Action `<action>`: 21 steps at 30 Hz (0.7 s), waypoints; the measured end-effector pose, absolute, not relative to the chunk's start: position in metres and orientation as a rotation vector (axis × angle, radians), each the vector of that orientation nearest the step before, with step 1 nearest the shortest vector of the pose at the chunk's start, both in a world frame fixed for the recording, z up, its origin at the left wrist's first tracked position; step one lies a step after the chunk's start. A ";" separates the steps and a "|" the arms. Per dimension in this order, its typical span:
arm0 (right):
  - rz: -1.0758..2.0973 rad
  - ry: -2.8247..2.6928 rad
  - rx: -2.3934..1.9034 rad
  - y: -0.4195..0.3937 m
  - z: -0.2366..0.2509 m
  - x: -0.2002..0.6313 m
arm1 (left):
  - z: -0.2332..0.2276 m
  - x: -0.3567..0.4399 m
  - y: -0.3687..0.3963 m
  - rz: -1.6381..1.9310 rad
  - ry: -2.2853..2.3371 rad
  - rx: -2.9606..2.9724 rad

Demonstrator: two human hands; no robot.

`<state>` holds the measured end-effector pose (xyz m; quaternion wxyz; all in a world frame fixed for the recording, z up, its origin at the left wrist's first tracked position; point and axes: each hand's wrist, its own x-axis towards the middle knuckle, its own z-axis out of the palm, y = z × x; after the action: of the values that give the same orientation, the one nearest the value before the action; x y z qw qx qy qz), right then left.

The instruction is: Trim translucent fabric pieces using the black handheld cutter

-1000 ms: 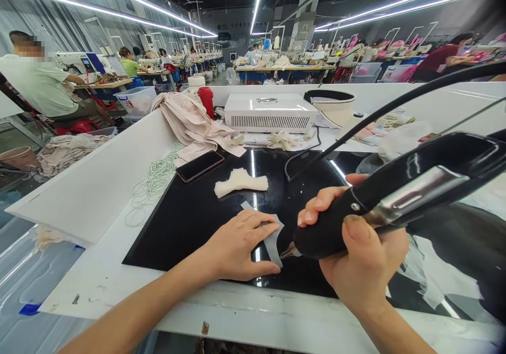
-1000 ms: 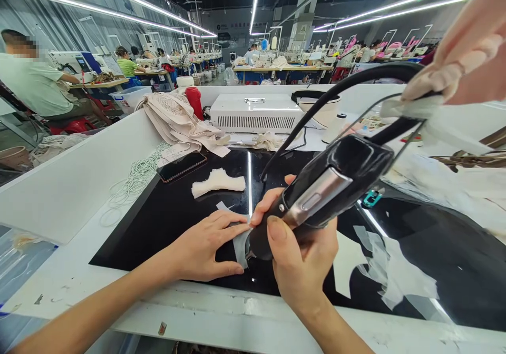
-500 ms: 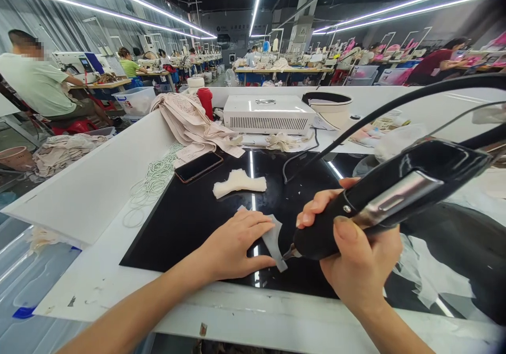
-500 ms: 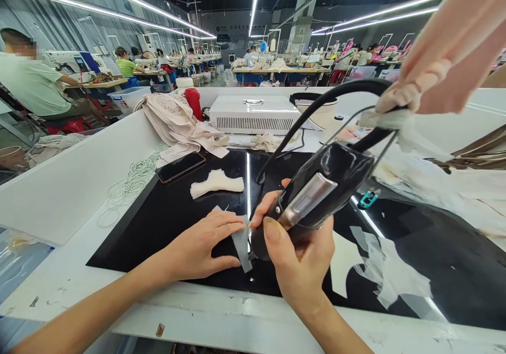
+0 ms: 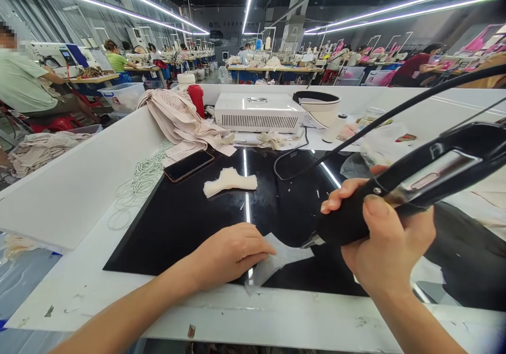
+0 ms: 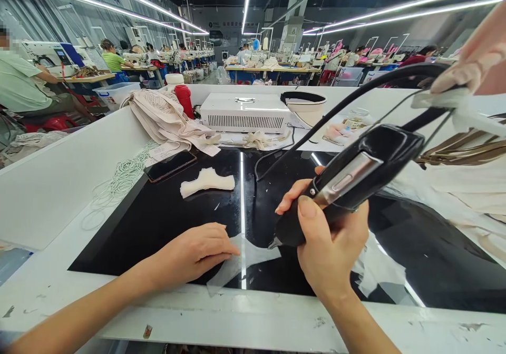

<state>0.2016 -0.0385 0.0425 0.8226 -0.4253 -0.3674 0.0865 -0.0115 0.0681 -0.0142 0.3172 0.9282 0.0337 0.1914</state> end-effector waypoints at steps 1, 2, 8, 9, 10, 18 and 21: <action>0.207 -0.779 -0.889 -0.038 0.044 0.197 | -0.014 -0.011 0.069 0.503 0.109 2.432; 0.233 -0.782 -0.873 -0.037 0.044 0.192 | -0.014 -0.010 0.071 0.497 0.114 2.417; 0.376 -0.849 -0.825 -0.039 0.040 0.165 | -0.013 -0.008 0.074 0.361 0.050 2.398; 0.392 -0.862 -0.818 -0.039 0.039 0.163 | -0.012 -0.008 0.073 0.348 0.053 2.402; 0.405 -0.876 -0.812 -0.039 0.039 0.161 | -0.010 -0.007 0.072 0.340 0.055 2.404; 0.387 -0.945 -0.844 -0.044 0.036 0.166 | -0.005 -0.007 0.068 0.252 0.128 2.427; 0.389 -0.938 -0.851 -0.048 0.035 0.169 | -0.005 -0.008 0.068 0.232 0.143 2.420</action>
<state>0.1690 -0.0484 0.0349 0.7887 -0.3949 -0.4353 0.1805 -0.0079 0.0679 -0.0055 0.3459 0.9324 0.0550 0.0896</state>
